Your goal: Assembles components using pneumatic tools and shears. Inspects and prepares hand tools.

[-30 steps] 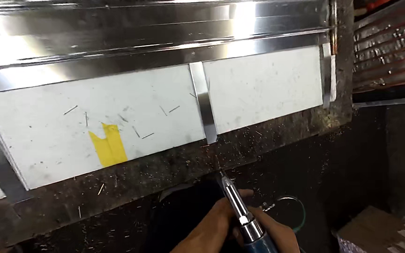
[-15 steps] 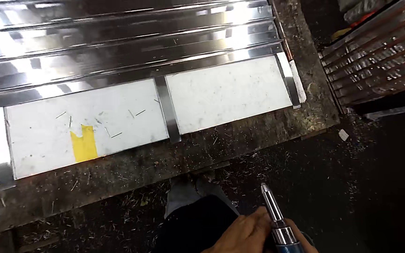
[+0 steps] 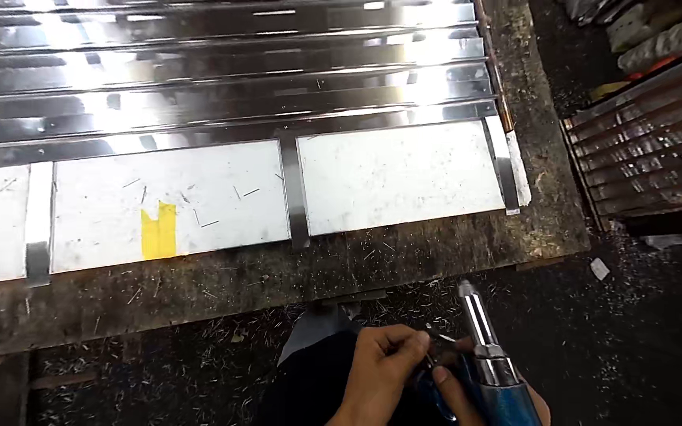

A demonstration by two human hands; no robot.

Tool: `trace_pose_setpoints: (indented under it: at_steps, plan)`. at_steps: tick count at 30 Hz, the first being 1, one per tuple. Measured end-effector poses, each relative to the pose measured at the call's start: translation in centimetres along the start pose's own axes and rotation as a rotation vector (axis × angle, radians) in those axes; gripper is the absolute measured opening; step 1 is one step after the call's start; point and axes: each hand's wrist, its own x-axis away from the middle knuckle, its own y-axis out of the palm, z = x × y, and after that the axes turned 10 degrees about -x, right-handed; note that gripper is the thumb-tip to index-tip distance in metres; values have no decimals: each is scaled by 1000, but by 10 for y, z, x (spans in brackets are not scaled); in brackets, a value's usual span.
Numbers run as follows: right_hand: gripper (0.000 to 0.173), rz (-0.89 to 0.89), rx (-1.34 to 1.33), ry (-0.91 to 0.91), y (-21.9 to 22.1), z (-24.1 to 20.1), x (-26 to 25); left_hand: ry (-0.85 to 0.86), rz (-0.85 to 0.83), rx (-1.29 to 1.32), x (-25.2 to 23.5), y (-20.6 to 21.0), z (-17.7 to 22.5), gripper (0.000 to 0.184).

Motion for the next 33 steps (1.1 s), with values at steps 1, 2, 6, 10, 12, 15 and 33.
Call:
trace_pose_setpoints:
  at_steps: [1,2,6,10,12,15,33]
  plan:
    - [29,-56,12,-24,4,-5,-10,-19,63,38,-8,-8,8,25]
    - [27,-108,24,-53,9,-10,-19,-24,128,72,-15,-17,18,26]
    - [31,-285,139,-204,34,-27,-51,44,339,195,-41,-65,62,25]
    - [31,-409,221,-223,62,-34,-89,55,396,242,-68,-97,87,25]
    - [29,-439,227,-194,80,-34,-107,32,407,259,-81,-108,93,26]
    - [31,-438,247,-163,108,-27,-133,-73,402,337,-107,-130,106,28]
    - [30,-481,566,40,268,30,-383,-262,182,201,-330,-282,132,29]
